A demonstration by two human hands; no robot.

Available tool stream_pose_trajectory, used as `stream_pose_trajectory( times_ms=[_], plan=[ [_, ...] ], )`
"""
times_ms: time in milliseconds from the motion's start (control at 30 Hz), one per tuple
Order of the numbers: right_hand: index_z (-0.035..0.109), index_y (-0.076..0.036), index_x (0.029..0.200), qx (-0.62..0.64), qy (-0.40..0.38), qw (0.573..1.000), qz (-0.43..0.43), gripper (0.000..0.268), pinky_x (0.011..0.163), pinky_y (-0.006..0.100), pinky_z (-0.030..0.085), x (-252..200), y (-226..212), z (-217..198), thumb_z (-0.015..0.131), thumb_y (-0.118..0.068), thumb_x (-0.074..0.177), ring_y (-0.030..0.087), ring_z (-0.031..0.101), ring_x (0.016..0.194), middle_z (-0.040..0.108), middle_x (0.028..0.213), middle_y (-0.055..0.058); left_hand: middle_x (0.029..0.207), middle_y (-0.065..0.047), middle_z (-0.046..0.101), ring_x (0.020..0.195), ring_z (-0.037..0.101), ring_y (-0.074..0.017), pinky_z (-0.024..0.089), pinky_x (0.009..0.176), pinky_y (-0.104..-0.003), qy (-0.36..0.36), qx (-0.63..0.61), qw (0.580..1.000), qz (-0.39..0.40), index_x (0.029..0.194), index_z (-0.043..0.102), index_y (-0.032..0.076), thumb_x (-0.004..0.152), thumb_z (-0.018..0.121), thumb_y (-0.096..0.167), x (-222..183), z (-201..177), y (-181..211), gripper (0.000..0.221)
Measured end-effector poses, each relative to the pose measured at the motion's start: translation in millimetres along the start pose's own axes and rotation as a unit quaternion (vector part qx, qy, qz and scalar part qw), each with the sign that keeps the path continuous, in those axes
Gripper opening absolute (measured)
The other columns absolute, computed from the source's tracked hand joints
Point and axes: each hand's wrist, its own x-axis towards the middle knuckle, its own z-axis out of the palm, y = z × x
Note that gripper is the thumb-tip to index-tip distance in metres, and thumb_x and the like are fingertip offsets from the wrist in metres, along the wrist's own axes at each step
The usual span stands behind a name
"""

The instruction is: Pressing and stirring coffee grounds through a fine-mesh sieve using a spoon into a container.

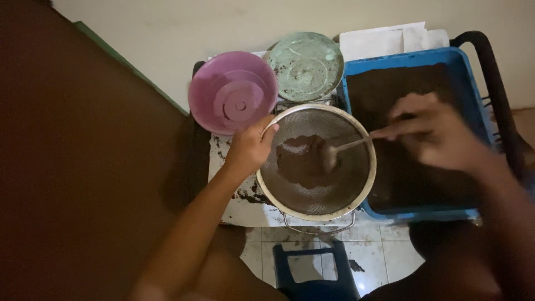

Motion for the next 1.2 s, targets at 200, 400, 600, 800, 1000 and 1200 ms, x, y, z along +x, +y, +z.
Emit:
stream_pose_trajectory(
  times_ms=[200,400,600,800,1000,1200],
  plan=[
    [0.080,-0.018,0.113,0.006,0.077,0.992,-0.096,0.041,0.083,0.040,0.031,27,-26,32,0.060,0.006,0.086,0.021,0.059,0.095,0.063,0.099,0.002,0.078,-0.008,0.066,0.068,0.059,-0.0241,0.042,0.062,-0.039,0.016,-0.025,0.998,0.058,0.124,0.068,0.008,0.105,0.050,0.028,-2,0,-1,0.033],
    [0.076,-0.022,0.122,-0.010,0.093,0.987,-0.127,0.044,0.083,0.038,0.029,35,-29,41,0.059,0.006,0.093,0.019,0.057,0.093,0.059,0.101,0.000,0.102,-0.013,0.076,0.087,0.069,-0.0294,0.049,0.074,-0.040,0.022,-0.022,0.998,0.050,0.130,0.067,0.006,0.104,0.052,0.031,1,5,-9,0.039],
    [0.078,-0.016,0.119,-0.061,0.035,0.994,-0.080,0.049,0.088,0.042,0.030,22,-12,24,0.056,0.002,0.080,0.020,0.055,0.101,0.058,0.099,0.002,0.066,-0.007,0.061,0.054,0.051,-0.0207,0.036,0.053,-0.039,0.009,-0.032,0.998,0.046,0.133,0.067,0.007,0.105,0.050,0.030,-2,-1,-1,0.040],
    [0.078,-0.018,0.115,-0.060,0.047,0.997,-0.008,0.037,0.085,0.042,0.038,6,-20,-15,0.058,-0.001,0.090,0.023,0.059,0.091,0.067,0.091,0.006,0.073,-0.009,0.067,0.061,0.055,-0.0219,0.038,0.058,-0.037,0.001,-0.015,1.000,0.017,0.133,0.066,0.006,0.104,0.053,0.029,1,0,0,0.040],
    [0.083,-0.018,0.107,-0.062,0.043,0.996,0.043,0.033,0.089,0.039,0.036,-7,-15,-25,0.061,-0.004,0.086,0.019,0.061,0.094,0.068,0.089,-0.001,0.104,-0.017,0.078,0.085,0.072,-0.0305,0.054,0.074,-0.041,0.056,-0.017,0.993,0.106,0.130,0.066,-0.002,0.103,0.057,0.026,3,10,-16,0.040],
    [0.080,-0.025,0.112,-0.018,0.006,1.000,-0.004,0.037,0.085,0.039,0.038,11,-16,18,0.070,-0.007,0.081,0.015,0.065,0.090,0.074,0.088,-0.004,0.123,-0.015,0.074,0.106,0.071,-0.0355,0.053,0.088,-0.045,0.011,-0.012,1.000,0.005,0.136,0.064,0.005,0.103,0.052,0.033,3,5,-5,0.045]
  ],
)
